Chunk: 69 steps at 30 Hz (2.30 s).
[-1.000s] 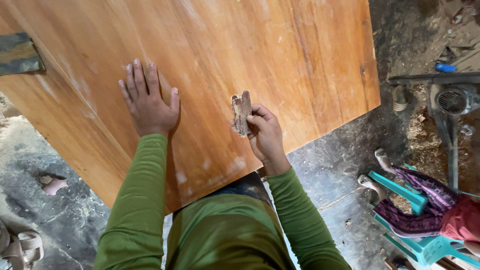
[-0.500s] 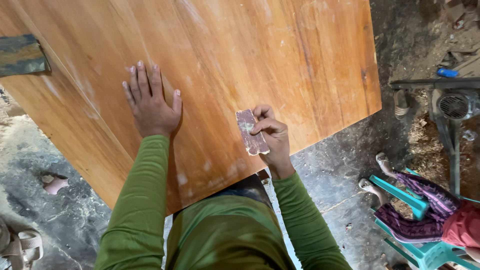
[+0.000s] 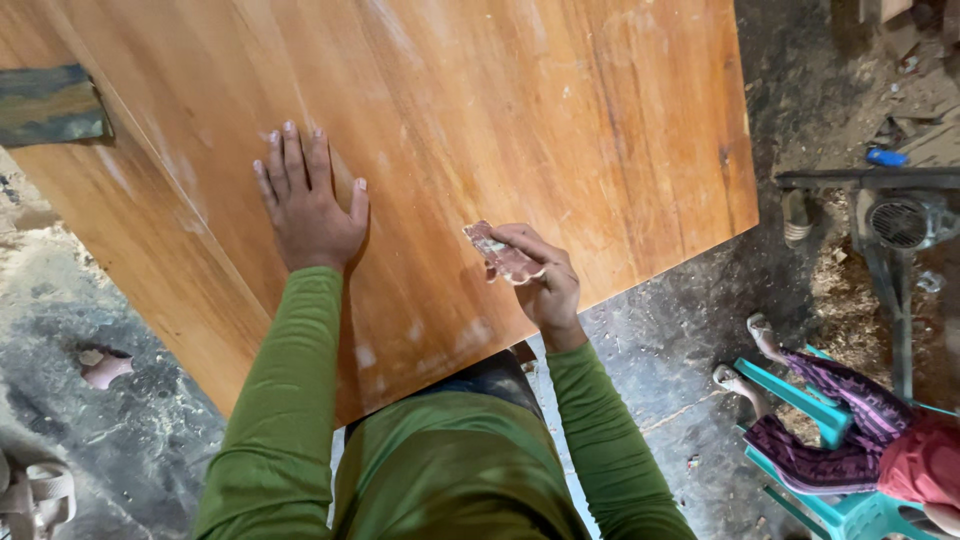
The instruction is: The person sands a large wooden board using a sanding block. They move the block back and forth across the surface of the board, covering different areas to smooth the wood.
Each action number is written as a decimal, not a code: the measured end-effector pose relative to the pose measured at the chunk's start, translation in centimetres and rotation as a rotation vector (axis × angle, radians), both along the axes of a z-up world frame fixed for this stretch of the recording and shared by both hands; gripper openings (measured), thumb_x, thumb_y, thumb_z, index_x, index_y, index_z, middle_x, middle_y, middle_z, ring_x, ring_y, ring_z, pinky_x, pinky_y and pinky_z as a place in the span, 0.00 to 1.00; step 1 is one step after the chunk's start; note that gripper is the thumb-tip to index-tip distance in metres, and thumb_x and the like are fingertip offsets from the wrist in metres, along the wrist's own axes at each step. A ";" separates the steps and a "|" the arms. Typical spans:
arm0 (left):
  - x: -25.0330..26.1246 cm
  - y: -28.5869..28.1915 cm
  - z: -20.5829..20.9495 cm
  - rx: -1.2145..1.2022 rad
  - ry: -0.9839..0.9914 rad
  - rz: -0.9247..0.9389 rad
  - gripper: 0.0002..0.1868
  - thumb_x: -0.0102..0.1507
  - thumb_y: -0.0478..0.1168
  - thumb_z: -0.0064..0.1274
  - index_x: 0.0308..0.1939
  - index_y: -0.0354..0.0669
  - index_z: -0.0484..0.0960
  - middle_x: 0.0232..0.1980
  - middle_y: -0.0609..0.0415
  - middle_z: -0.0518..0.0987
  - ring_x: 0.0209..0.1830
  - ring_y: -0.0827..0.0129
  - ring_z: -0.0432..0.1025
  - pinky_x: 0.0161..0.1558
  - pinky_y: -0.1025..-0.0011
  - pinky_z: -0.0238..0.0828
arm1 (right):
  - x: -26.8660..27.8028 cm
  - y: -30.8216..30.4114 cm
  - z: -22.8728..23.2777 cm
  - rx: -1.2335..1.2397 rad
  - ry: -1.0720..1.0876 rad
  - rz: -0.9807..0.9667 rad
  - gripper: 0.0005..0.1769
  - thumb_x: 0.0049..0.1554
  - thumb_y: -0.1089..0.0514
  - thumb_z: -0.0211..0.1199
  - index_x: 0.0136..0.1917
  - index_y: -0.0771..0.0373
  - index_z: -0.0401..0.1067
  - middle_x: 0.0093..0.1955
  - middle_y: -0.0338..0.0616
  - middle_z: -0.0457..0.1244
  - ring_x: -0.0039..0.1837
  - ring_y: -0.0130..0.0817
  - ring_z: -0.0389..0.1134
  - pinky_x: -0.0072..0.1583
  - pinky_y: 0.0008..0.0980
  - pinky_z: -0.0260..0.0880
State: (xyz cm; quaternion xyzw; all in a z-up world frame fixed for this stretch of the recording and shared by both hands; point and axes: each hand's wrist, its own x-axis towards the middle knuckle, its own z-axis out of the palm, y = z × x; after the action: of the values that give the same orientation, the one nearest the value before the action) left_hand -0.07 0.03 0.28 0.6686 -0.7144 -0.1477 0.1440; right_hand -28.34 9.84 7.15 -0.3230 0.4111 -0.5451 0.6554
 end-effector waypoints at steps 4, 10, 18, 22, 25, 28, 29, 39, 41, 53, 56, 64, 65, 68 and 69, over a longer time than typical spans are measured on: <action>-0.1 -0.1 0.2 -0.009 0.004 -0.001 0.39 0.69 0.55 0.53 0.80 0.42 0.63 0.84 0.39 0.54 0.85 0.47 0.46 0.81 0.44 0.34 | 0.0 0.8 0.1 -0.007 -0.024 0.000 0.33 0.57 0.58 0.40 0.68 0.82 0.68 0.67 0.60 0.61 0.60 0.48 0.67 0.60 0.44 0.71; 0.0 0.0 0.0 -0.009 0.017 0.003 0.39 0.69 0.55 0.53 0.79 0.41 0.64 0.84 0.40 0.54 0.85 0.46 0.46 0.81 0.45 0.35 | 0.4 1.9 -1.0 -0.010 0.012 -0.105 0.31 0.65 0.57 0.38 0.66 0.85 0.68 0.68 0.61 0.62 0.70 0.46 0.64 0.74 0.41 0.62; 0.2 0.0 -0.3 -0.006 0.000 -0.005 0.39 0.70 0.55 0.52 0.81 0.43 0.62 0.85 0.40 0.53 0.85 0.47 0.46 0.81 0.46 0.34 | -0.2 1.9 -2.1 0.102 0.047 -0.102 0.34 0.46 0.77 0.44 0.66 0.83 0.69 0.68 0.55 0.61 0.70 0.42 0.63 0.70 0.36 0.63; 0.1 0.0 -0.1 -0.009 -0.002 -0.005 0.39 0.69 0.55 0.52 0.81 0.43 0.62 0.85 0.40 0.53 0.85 0.47 0.45 0.81 0.45 0.34 | -0.6 2.1 -3.1 0.148 0.269 -0.059 0.26 0.54 0.78 0.51 0.65 0.75 0.72 0.66 0.49 0.63 0.67 0.36 0.67 0.67 0.31 0.68; 0.0 -0.1 0.1 -0.004 0.000 0.001 0.40 0.68 0.55 0.52 0.81 0.43 0.61 0.84 0.40 0.53 0.84 0.47 0.45 0.81 0.45 0.34 | -1.1 2.4 -4.6 0.080 0.409 -0.029 0.12 0.60 0.73 0.62 0.58 0.74 0.75 0.60 0.48 0.64 0.61 0.32 0.66 0.63 0.29 0.67; 0.1 -0.1 0.0 0.011 0.005 0.007 0.40 0.68 0.55 0.52 0.80 0.43 0.62 0.84 0.40 0.53 0.85 0.48 0.45 0.81 0.45 0.34 | -0.9 2.4 -5.8 -0.018 0.722 -0.034 0.04 0.61 0.68 0.67 0.49 0.73 0.75 0.55 0.46 0.63 0.54 0.28 0.63 0.53 0.26 0.64; 0.0 0.0 0.0 0.013 0.003 0.006 0.40 0.68 0.55 0.52 0.81 0.43 0.62 0.84 0.40 0.53 0.85 0.48 0.45 0.81 0.45 0.34 | -0.7 2.2 -5.9 -0.039 0.858 -0.030 0.04 0.60 0.67 0.66 0.48 0.71 0.74 0.53 0.45 0.64 0.52 0.27 0.65 0.51 0.25 0.65; -0.1 -0.3 0.2 0.032 0.005 0.012 0.39 0.68 0.55 0.51 0.80 0.43 0.63 0.84 0.41 0.53 0.85 0.49 0.44 0.81 0.45 0.33 | 3.2 -1.9 -4.6 -0.100 1.209 -0.147 0.21 0.62 0.69 0.56 0.68 0.64 0.67 0.57 0.54 0.66 0.58 0.43 0.69 0.58 0.38 0.71; 0.1 -0.3 0.3 0.036 -0.002 0.013 0.39 0.68 0.55 0.51 0.80 0.44 0.62 0.84 0.42 0.53 0.85 0.49 0.43 0.81 0.45 0.33 | 3.7 -1.8 -4.4 -0.216 1.312 -0.153 0.19 0.61 0.67 0.60 0.65 0.62 0.68 0.60 0.57 0.63 0.59 0.46 0.68 0.59 0.40 0.71; 0.0 -0.2 0.7 0.046 0.004 -0.001 0.39 0.69 0.55 0.51 0.81 0.43 0.62 0.85 0.40 0.51 0.85 0.48 0.43 0.81 0.45 0.32 | 4.5 -1.0 -4.1 -0.454 1.652 0.112 0.29 0.62 0.61 0.61 0.75 0.65 0.65 0.80 0.49 0.56 0.59 0.40 0.68 0.55 0.36 0.66; -0.1 -0.2 0.5 0.047 0.014 0.002 0.39 0.69 0.55 0.52 0.81 0.43 0.62 0.85 0.40 0.52 0.85 0.47 0.42 0.81 0.44 0.32 | 5.0 -2.4 -4.6 -0.384 1.669 0.154 0.28 0.63 0.60 0.61 0.75 0.66 0.65 0.80 0.52 0.56 0.53 0.43 0.64 0.53 0.38 0.64; 0.0 -0.3 0.1 0.034 -0.010 -0.015 0.41 0.69 0.55 0.52 0.82 0.42 0.61 0.85 0.39 0.51 0.85 0.47 0.43 0.81 0.43 0.32 | 5.7 -0.4 -4.9 -0.345 1.756 0.147 0.30 0.63 0.59 0.58 0.78 0.57 0.63 0.82 0.41 0.54 0.49 0.41 0.61 0.55 0.38 0.61; 0.1 0.0 0.1 0.049 -0.005 -0.023 0.41 0.70 0.55 0.52 0.82 0.42 0.61 0.85 0.39 0.51 0.86 0.47 0.43 0.81 0.43 0.32 | 6.0 -1.2 -5.5 -0.331 1.763 0.134 0.30 0.63 0.59 0.58 0.78 0.57 0.62 0.83 0.39 0.54 0.50 0.41 0.61 0.56 0.39 0.61; 0.2 -0.2 0.5 0.059 0.005 -0.008 0.40 0.71 0.55 0.51 0.82 0.42 0.60 0.85 0.40 0.51 0.86 0.48 0.43 0.81 0.43 0.32 | 5.7 -1.4 -5.1 -0.249 1.672 0.158 0.31 0.63 0.60 0.58 0.79 0.56 0.62 0.84 0.41 0.53 0.48 0.39 0.60 0.55 0.38 0.60; 0.2 -0.2 0.7 0.062 0.009 -0.005 0.40 0.70 0.55 0.51 0.82 0.42 0.60 0.85 0.40 0.52 0.86 0.47 0.43 0.81 0.44 0.32 | 5.8 -1.0 -4.8 -0.203 1.624 0.175 0.32 0.64 0.61 0.57 0.80 0.57 0.62 0.84 0.43 0.52 0.47 0.39 0.60 0.54 0.38 0.59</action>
State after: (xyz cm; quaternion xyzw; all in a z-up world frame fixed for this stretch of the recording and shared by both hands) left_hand 0.12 -0.17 0.95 0.6703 -0.7105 -0.1731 0.1262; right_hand -22.57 8.83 2.40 -0.7053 0.6791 -0.1233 0.1617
